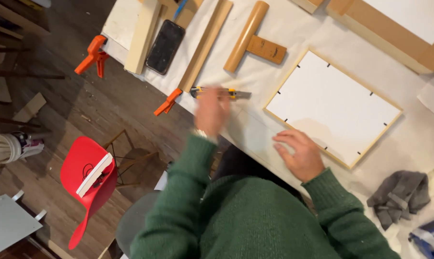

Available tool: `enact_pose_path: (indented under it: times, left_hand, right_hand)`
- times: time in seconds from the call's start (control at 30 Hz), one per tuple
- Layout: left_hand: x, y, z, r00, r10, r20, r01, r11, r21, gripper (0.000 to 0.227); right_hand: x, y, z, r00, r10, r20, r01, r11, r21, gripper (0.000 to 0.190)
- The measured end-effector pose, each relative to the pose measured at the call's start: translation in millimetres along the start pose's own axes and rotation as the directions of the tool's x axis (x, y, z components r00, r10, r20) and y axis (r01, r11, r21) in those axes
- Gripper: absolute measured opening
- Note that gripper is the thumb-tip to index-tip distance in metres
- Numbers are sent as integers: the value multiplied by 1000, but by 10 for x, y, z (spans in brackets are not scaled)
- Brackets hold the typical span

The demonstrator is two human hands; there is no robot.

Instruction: Assembling and cleaning picture frames in a workshop environment.

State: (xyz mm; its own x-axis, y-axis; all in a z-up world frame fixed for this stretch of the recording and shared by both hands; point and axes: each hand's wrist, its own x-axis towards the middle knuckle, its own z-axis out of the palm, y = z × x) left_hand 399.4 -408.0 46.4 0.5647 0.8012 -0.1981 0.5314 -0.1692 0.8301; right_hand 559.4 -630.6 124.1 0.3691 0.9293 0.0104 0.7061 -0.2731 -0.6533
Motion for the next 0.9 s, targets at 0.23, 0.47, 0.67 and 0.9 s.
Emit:
enact_pose_path:
  times: [0.23,0.47,0.67,0.9]
  left_hand:
    - [1183,-579,-575,897,363,-251,-172,812,558,33]
    - [1601,-621,-948,985,-148,-93,129,973,-192,24]
    - [1465,-229,-1113,952,126,-278,-60,970,234,38]
    - [1486,-509,-1192,964,92,-248,-95,995,1,27]
  right_hand:
    - [34,-333,40,987,91,133,-99,994,52,18]
    - [456,-577,237,936,352,28,-348,906,243,21]
    - [937,-923,600,968,230,98,-244,956,165,21]
    - [1207,-1095,833,976,143,164,-173,967,185,22]
